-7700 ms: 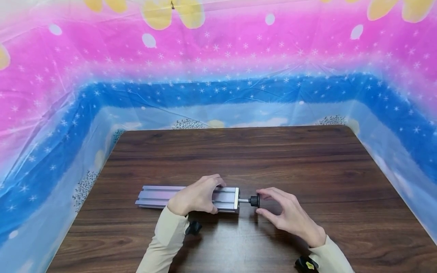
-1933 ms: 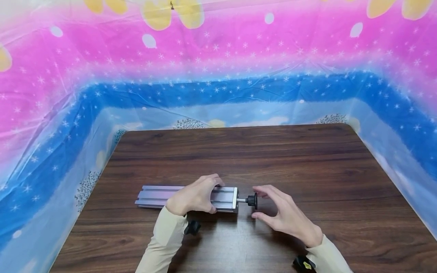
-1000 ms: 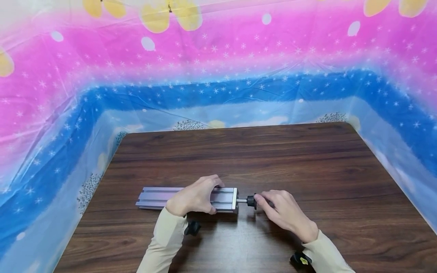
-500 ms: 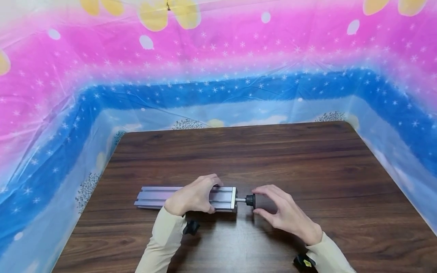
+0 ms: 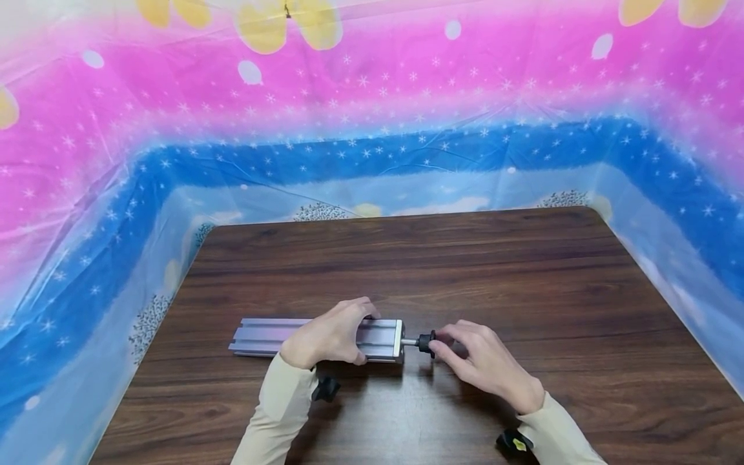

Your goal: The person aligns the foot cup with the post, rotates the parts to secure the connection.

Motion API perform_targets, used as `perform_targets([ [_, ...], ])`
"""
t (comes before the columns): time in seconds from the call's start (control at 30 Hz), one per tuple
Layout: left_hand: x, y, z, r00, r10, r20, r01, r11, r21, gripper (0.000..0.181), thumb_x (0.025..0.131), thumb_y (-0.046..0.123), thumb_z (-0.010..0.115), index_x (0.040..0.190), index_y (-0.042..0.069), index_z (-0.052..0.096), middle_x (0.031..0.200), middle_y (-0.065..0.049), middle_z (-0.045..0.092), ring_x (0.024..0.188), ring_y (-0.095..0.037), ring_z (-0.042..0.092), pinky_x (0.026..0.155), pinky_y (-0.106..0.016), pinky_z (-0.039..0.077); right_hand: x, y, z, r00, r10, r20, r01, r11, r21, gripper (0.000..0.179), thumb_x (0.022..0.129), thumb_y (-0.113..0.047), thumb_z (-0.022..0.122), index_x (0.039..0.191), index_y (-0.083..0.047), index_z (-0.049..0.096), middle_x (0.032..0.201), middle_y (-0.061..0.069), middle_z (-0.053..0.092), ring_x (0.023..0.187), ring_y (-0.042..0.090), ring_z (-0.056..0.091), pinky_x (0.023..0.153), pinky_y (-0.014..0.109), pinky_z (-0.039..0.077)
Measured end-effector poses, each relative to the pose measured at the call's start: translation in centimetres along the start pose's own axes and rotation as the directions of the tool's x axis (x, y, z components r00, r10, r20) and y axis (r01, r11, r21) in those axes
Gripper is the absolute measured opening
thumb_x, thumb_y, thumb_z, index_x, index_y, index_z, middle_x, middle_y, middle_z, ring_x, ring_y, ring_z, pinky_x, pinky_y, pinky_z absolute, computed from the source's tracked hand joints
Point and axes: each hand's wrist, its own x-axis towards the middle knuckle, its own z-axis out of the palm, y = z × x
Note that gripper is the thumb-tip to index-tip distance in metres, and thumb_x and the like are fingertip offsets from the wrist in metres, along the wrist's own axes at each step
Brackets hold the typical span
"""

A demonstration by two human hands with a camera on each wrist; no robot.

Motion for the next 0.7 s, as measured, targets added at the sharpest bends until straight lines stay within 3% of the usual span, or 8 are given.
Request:
perform_targets([
  [0.13, -0.02, -0.02, 0.02, 1.0, 0.012, -0.003, -0.012, 1.0, 0.007, 0.062, 0.065, 0.005, 0.088, 0.121, 0.001, 0.063, 0.114, -0.006, 0.063, 0.096, -0.02, 0.057, 0.087, -0.038, 0.051, 0.24, -0.22, 0.02, 0.999, 0.042, 0.008, -0.042, 0.998, -0.053, 0.021, 0.098, -0.02, 0.064, 0.077, -0.023, 0.065, 0.069, -0.017, 0.055, 0.062, -0.001, 0.05, 0.058, 0.021, 0.044],
  [0.2, -0.02, -0.03, 0.04, 1.0, 0.012, -0.004, -0.012, 1.0, 0.007, 0.062, 0.065, 0.005, 0.088, 0.121, 0.0, 0.062, 0.114, -0.006, 0.063, 0.096, -0.02, 0.057, 0.087, -0.038, 0.051, 0.18, -0.27, -0.07, 0.998, 0.064, 0.007, -0.064, 0.996, -0.056, 0.017, 0.098, -0.022, 0.063, 0.082, -0.023, 0.066, 0.072, -0.016, 0.058, 0.065, -0.001, 0.052, 0.06, 0.021, 0.046],
  [0.27, 0.0, -0.01, 0.03, 1.0, 0.012, -0.002, -0.012, 1.0, 0.006, 0.062, 0.065, 0.005, 0.088, 0.121, 0.0, 0.062, 0.114, -0.006, 0.063, 0.097, -0.02, 0.057, 0.088, -0.039, 0.051, 0.04, -0.33, -0.26, 0.998, 0.065, 0.001, -0.064, 0.997, -0.034, 0.005, 0.097, -0.024, 0.066, 0.095, -0.021, 0.07, 0.083, -0.012, 0.066, 0.073, 0.001, 0.059, 0.065, 0.023, 0.05],
  [0.37, 0.04, 0.02, 0.0, 1.0, 0.009, 0.002, -0.009, 1.0, 0.013, 0.063, 0.065, 0.006, 0.088, 0.122, 0.001, 0.062, 0.115, -0.006, 0.063, 0.1, -0.022, 0.058, 0.09, -0.04, 0.051, -0.2, -0.31, -0.46, 0.999, -0.018, -0.026, 0.019, 1.0, 0.024, 0.039, 0.09, -0.026, 0.076, 0.126, -0.014, 0.066, 0.115, -0.003, 0.071, 0.1, 0.009, 0.067, 0.084, 0.026, 0.054],
  [0.47, 0.09, 0.03, -0.08, 1.0, 0.005, 0.001, -0.005, 1.0, 0.015, 0.062, 0.065, 0.007, 0.088, 0.122, 0.001, 0.063, 0.116, -0.006, 0.063, 0.102, -0.022, 0.058, 0.091, -0.04, 0.051, -0.18, -0.33, -0.49, 0.988, -0.146, -0.056, 0.149, 0.987, 0.058, 0.058, 0.082, -0.021, 0.084, 0.133, -0.008, 0.061, 0.128, 0.005, 0.066, 0.115, 0.019, 0.064, 0.1, 0.022, 0.048],
  [0.57, 0.08, 0.01, -0.15, 1.0, 0.004, -0.003, -0.004, 1.0, 0.009, 0.062, 0.065, 0.007, 0.088, 0.121, 0.001, 0.063, 0.117, -0.007, 0.064, 0.101, -0.022, 0.058, 0.09, -0.04, 0.051, 0.03, -0.37, -0.41, 0.975, -0.21, -0.069, 0.215, 0.975, 0.064, 0.057, 0.078, -0.012, 0.086, 0.129, -0.004, 0.063, 0.127, 0.007, 0.066, 0.117, 0.021, 0.063, 0.108, 0.016, 0.041],
  [0.7, 0.04, -0.01, -0.06, 1.0, -0.005, -0.001, 0.005, 1.0, 0.003, 0.062, 0.065, 0.006, 0.088, 0.121, 0.001, 0.063, 0.117, -0.006, 0.063, 0.1, -0.021, 0.058, 0.09, -0.039, 0.051, 0.18, -0.43, -0.42, 0.983, -0.178, -0.049, 0.181, 0.981, 0.071, 0.051, 0.077, -0.009, 0.085, 0.125, -0.005, 0.066, 0.123, 0.004, 0.068, 0.114, 0.019, 0.063, 0.106, 0.014, 0.04],
])
